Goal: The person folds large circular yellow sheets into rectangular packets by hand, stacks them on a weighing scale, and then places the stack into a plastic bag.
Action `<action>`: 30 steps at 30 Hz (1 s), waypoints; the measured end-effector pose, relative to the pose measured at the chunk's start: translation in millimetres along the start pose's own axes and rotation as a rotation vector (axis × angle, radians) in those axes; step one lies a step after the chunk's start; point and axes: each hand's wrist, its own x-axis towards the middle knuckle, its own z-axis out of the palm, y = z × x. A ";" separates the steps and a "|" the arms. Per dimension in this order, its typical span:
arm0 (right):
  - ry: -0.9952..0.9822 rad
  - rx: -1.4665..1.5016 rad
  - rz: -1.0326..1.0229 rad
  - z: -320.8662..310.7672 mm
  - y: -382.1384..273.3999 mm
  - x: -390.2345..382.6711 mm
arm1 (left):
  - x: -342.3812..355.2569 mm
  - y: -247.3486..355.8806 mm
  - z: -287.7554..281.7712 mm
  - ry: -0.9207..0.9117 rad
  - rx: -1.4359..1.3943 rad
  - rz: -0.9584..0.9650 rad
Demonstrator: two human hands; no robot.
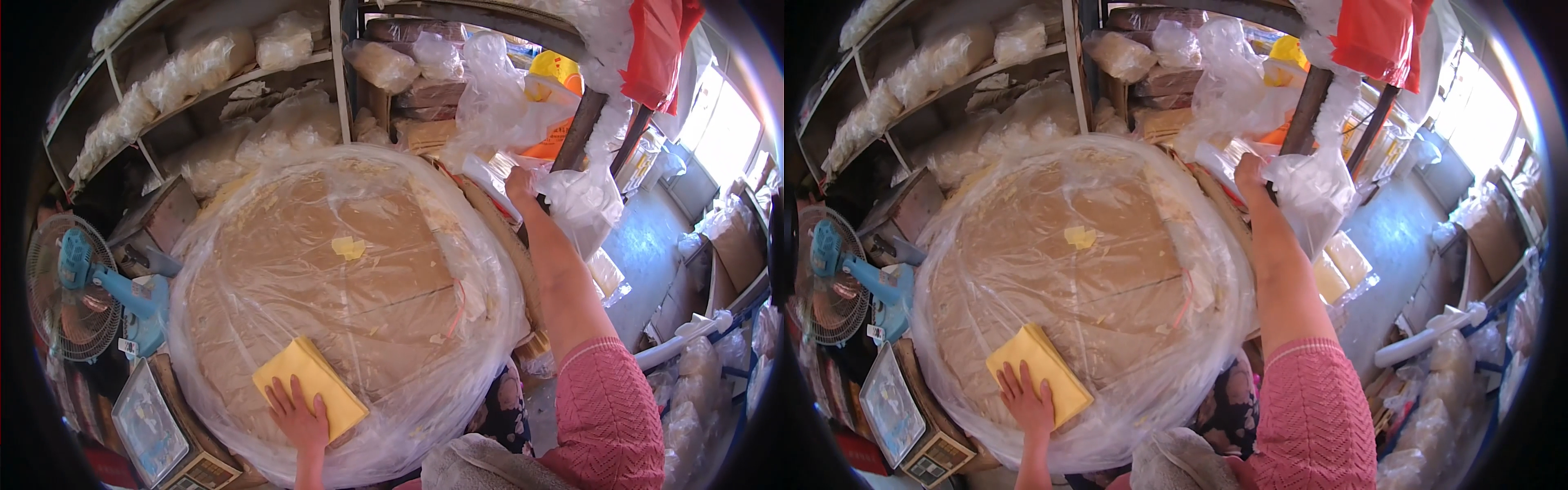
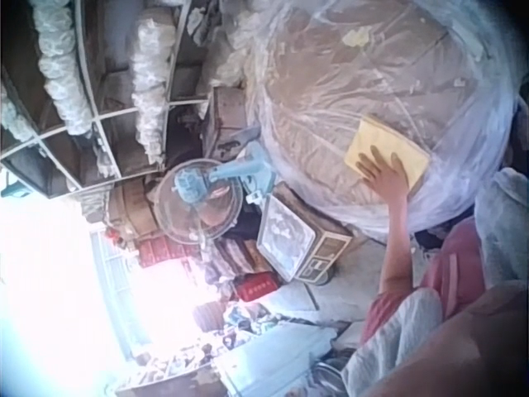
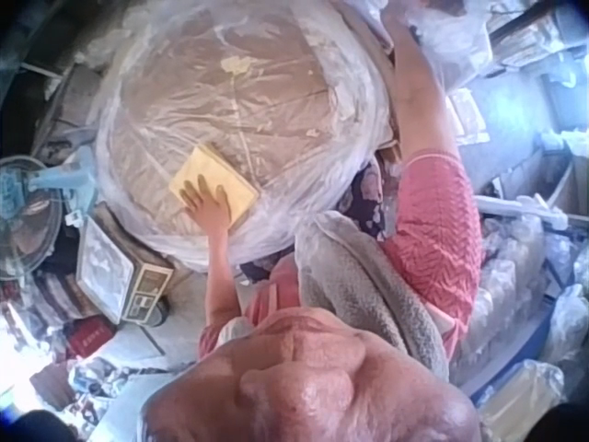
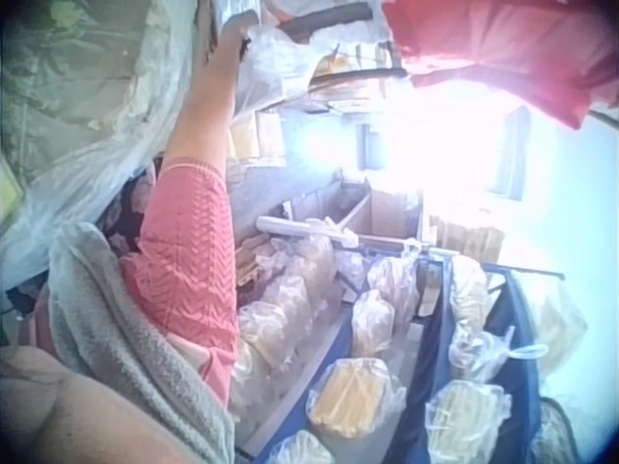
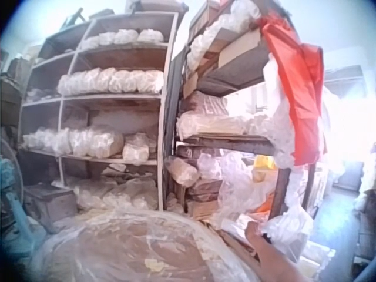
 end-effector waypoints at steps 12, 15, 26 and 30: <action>-0.273 -0.177 -0.077 7.6 -1.6 -23.0 | 4.4 0.7 1.4 -0.010 -0.024 0.021; -0.209 -0.137 -0.079 9.3 -1.8 -17.4 | 6.1 0.9 1.6 -0.019 -0.024 0.021; -0.136 0.072 0.096 -7.9 -16.6 -0.8 | 7.3 -1.3 3.3 -0.011 -0.016 0.039; -0.172 0.109 0.097 18.2 -3.9 29.2 | 7.1 -1.0 1.6 -0.014 -0.026 0.031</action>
